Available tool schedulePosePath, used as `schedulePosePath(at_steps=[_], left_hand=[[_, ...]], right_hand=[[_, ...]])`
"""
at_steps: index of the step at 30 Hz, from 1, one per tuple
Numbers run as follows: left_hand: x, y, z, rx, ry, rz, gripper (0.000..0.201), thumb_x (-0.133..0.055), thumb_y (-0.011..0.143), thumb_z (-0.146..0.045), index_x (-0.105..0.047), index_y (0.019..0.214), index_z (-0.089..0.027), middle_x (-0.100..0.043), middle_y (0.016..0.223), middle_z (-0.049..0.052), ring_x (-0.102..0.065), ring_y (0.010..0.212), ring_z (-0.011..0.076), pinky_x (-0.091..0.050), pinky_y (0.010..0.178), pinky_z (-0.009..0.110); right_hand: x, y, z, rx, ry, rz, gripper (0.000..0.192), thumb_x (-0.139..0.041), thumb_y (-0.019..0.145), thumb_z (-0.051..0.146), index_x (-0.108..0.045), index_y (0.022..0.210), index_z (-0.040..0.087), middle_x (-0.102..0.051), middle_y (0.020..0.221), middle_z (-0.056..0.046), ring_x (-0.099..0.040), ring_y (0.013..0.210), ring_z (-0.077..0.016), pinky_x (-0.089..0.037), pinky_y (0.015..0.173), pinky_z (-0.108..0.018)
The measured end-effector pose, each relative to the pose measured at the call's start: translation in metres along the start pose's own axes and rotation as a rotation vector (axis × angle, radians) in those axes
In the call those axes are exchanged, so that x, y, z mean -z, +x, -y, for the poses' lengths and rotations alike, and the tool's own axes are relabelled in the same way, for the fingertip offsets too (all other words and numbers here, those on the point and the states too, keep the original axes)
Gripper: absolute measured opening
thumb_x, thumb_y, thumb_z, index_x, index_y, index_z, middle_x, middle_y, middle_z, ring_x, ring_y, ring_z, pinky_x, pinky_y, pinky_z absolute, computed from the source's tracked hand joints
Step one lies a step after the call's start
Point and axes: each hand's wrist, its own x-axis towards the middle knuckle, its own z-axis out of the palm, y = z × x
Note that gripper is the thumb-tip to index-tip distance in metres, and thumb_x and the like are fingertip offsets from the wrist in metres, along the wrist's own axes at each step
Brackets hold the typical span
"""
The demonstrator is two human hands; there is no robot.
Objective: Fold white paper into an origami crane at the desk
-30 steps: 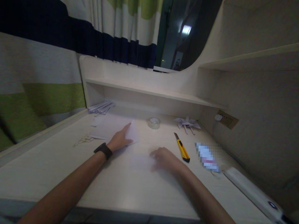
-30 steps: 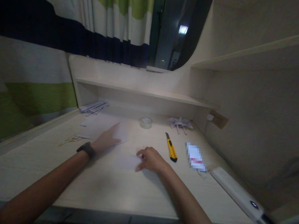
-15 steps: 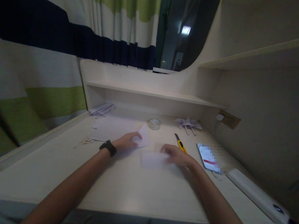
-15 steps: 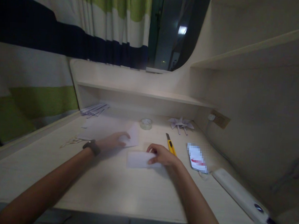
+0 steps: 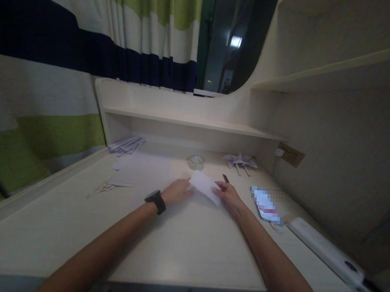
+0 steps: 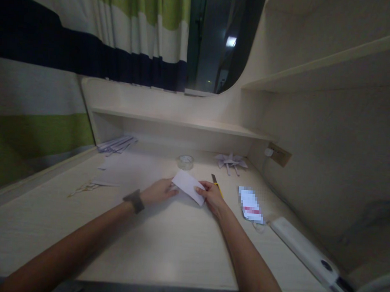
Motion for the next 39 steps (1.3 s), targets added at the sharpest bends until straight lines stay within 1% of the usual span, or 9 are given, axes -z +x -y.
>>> schedulePosePath(at_steps=[6, 11, 17, 21, 25, 30, 34, 36, 39], left_hand=[[0.02, -0.057, 0.004, -0.021, 0.493, 0.0, 0.035, -0.047, 0.087, -0.039, -0.061, 0.111, -0.018, -0.06, 0.117, 0.015, -0.048, 0.116, 0.0313, -0.027, 0.103, 0.045], [0.032, -0.085, 0.018, 0.028, 0.573, 0.043, 0.044, -0.036, 0.092, -0.043, -0.054, 0.122, -0.017, -0.05, 0.132, 0.016, -0.042, 0.124, 0.0312, -0.025, 0.103, 0.049], [0.061, -0.085, 0.036, 0.095, 0.602, 0.042, 0.043, -0.033, 0.092, -0.043, -0.054, 0.122, -0.019, -0.049, 0.135, 0.013, -0.041, 0.125, 0.0276, -0.024, 0.105, 0.046], [0.073, -0.075, 0.041, 0.115, 0.494, 0.017, 0.041, -0.039, 0.089, -0.044, -0.059, 0.115, -0.019, -0.053, 0.131, 0.014, -0.042, 0.124, 0.0292, -0.023, 0.106, 0.046], [0.056, -0.05, 0.022, 0.162, 0.178, -0.163, 0.053, -0.047, 0.086, -0.048, -0.048, 0.129, -0.019, -0.049, 0.133, 0.017, -0.043, 0.124, 0.0294, -0.028, 0.104, 0.046], [0.024, -0.025, -0.008, 0.231, -0.412, -0.064, 0.086, -0.069, 0.072, -0.043, -0.025, 0.142, -0.023, -0.063, 0.105, 0.015, -0.065, 0.082, 0.0248, -0.053, 0.067, 0.039], [0.017, -0.026, -0.006, 0.227, -0.552, -0.097, 0.082, -0.075, 0.067, -0.033, -0.034, 0.137, -0.019, -0.064, 0.077, 0.004, -0.064, 0.066, 0.0184, -0.053, 0.057, 0.031], [0.018, -0.029, 0.001, 0.254, -0.579, -0.197, 0.073, -0.074, 0.067, -0.032, -0.041, 0.131, -0.018, -0.063, 0.077, 0.003, -0.064, 0.067, 0.017, -0.054, 0.059, 0.03], [0.019, -0.031, 0.008, 0.268, -0.605, -0.278, 0.056, -0.072, 0.069, -0.032, -0.051, 0.119, -0.018, -0.064, 0.083, 0.004, -0.064, 0.069, 0.0159, -0.054, 0.062, 0.029]], right_hand=[[-0.018, 0.011, -0.008, 0.029, -0.125, -0.063, 0.039, -0.078, 0.055, 0.045, -0.066, 0.077, 0.015, -0.067, 0.072, -0.003, -0.057, 0.059, -0.0144, -0.041, 0.054, -0.024], [-0.016, 0.009, -0.007, -0.018, -0.236, 0.009, 0.039, -0.075, 0.061, 0.044, -0.067, 0.085, 0.015, -0.067, 0.075, -0.002, -0.057, 0.06, -0.0144, -0.039, 0.051, -0.023], [-0.012, 0.005, -0.007, -0.047, -0.239, 0.037, 0.04, -0.074, 0.061, 0.044, -0.067, 0.088, 0.014, -0.068, 0.077, -0.003, -0.058, 0.061, -0.0157, -0.042, 0.053, -0.024], [-0.016, 0.005, -0.005, -0.025, -0.27, 0.018, 0.037, -0.074, 0.061, 0.044, -0.068, 0.083, 0.015, -0.068, 0.074, -0.003, -0.058, 0.061, -0.0162, -0.041, 0.052, -0.024], [-0.021, 0.004, 0.001, 0.057, -0.231, -0.035, 0.035, -0.076, 0.06, 0.042, -0.068, 0.082, 0.015, -0.067, 0.071, -0.003, -0.057, 0.057, -0.0151, -0.041, 0.052, -0.025], [-0.03, -0.001, 0.007, 0.078, -0.252, 0.024, 0.037, -0.079, 0.056, 0.04, -0.068, 0.081, 0.015, -0.066, 0.071, -0.003, -0.057, 0.058, -0.015, -0.044, 0.055, -0.026], [-0.029, -0.005, 0.008, 0.136, -0.258, -0.01, 0.052, -0.079, 0.057, 0.038, -0.065, 0.103, 0.018, -0.066, 0.089, -0.005, -0.061, 0.071, -0.0166, -0.047, 0.062, -0.027], [-0.027, -0.007, 0.008, 0.127, -0.192, 0.009, 0.069, -0.08, 0.056, 0.034, -0.057, 0.12, 0.023, -0.065, 0.098, -0.005, -0.062, 0.074, -0.0164, -0.048, 0.064, -0.028], [-0.027, -0.009, 0.007, 0.095, -0.123, 0.035, 0.071, -0.082, 0.053, 0.029, -0.059, 0.119, 0.024, -0.065, 0.103, -0.006, -0.063, 0.077, -0.0165, -0.049, 0.068, -0.029]])
